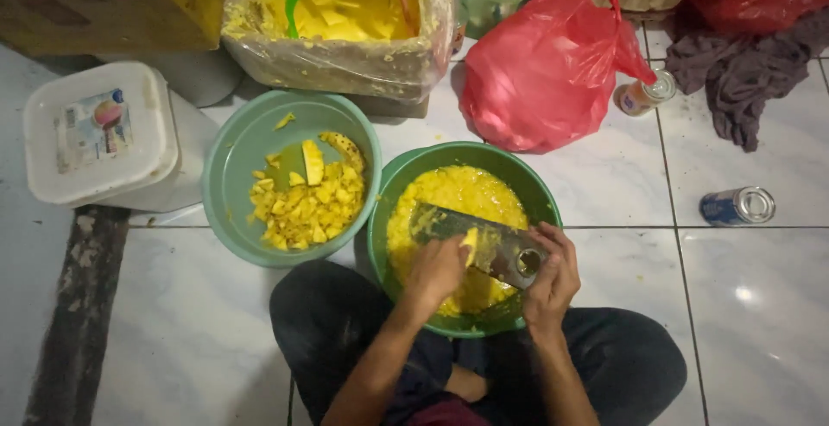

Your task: Grating fresh pineapple chunks into a bowl using a manual metal grater while sitting on the floor.

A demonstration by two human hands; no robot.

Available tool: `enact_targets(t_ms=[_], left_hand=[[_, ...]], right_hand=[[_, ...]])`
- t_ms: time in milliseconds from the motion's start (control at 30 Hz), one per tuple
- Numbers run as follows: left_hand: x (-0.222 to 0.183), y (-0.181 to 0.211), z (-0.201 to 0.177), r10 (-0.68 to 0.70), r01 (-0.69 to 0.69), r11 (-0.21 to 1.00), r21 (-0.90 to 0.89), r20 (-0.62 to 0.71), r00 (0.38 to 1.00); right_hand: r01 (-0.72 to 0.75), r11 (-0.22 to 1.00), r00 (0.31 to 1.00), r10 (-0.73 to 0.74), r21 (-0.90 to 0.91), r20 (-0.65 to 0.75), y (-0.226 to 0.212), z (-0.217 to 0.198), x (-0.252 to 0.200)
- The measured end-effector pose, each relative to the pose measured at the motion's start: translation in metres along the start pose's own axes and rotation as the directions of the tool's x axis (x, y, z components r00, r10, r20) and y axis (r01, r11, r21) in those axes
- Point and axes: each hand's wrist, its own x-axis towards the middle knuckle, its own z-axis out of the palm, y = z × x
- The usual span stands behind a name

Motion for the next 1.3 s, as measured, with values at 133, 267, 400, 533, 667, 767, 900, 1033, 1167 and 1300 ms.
enact_targets(t_ms=[133, 267, 400, 533, 667, 767, 900, 1033, 1167, 1300], left_hand=[[0.054, -0.046, 0.022, -0.127, 0.146, 0.975, 0.164, -0.125, 0.984], [0.052, -0.036, 0.059, -0.075, 0.111, 0.92, 0.376, -0.11, 0.991], [-0.011, 0.026, 0.052, 0.199, -0.165, 0.954, 0.25, -0.114, 0.973], [0.081, -0.031, 0.086, 0.041, 0.004, 0.956, 0.293, -0.148, 0.988], [0.143, -0.086, 0.091, -0.235, 0.271, 0.849, 0.454, -0.135, 0.963], [0.118, -0.066, 0.079, -0.227, 0.25, 0.84, 0.482, -0.107, 0.968], [0.036, -0.008, 0.077, 0.057, -0.022, 0.937, 0.349, -0.091, 0.994], [0.057, -0.031, 0.078, 0.106, -0.056, 0.957, 0.285, -0.165, 0.981], [0.122, -0.09, 0.079, -0.187, 0.241, 0.898, 0.369, -0.174, 0.967], [0.133, -0.09, 0.09, -0.134, 0.156, 0.832, 0.532, -0.08, 0.988]], right_hand=[[0.022, 1.0, 1.0, -0.022, -0.01, 0.001, 0.005, -0.002, 0.001], [0.024, 1.0, 1.0, -0.024, 0.0, -0.002, 0.006, -0.001, -0.002], [-0.013, 1.0, 1.0, 0.012, -0.016, -0.019, 0.005, 0.001, -0.004], [-0.034, 0.999, 0.999, 0.033, -0.031, -0.013, 0.017, -0.007, -0.003], [-0.074, 0.996, 0.997, 0.074, -0.05, 0.006, 0.021, -0.012, -0.012], [-0.066, 0.997, 0.998, 0.066, -0.041, 0.003, 0.004, -0.01, -0.013], [-0.024, 0.999, 1.0, 0.024, -0.032, -0.005, -0.006, -0.001, -0.007], [-0.021, 0.999, 1.0, 0.021, -0.05, -0.01, 0.002, -0.004, -0.004], [-0.041, 0.999, 0.999, 0.041, -0.032, -0.005, 0.012, -0.012, -0.012], [0.017, 1.0, 1.0, -0.018, -0.014, -0.026, 0.001, -0.004, -0.009]])
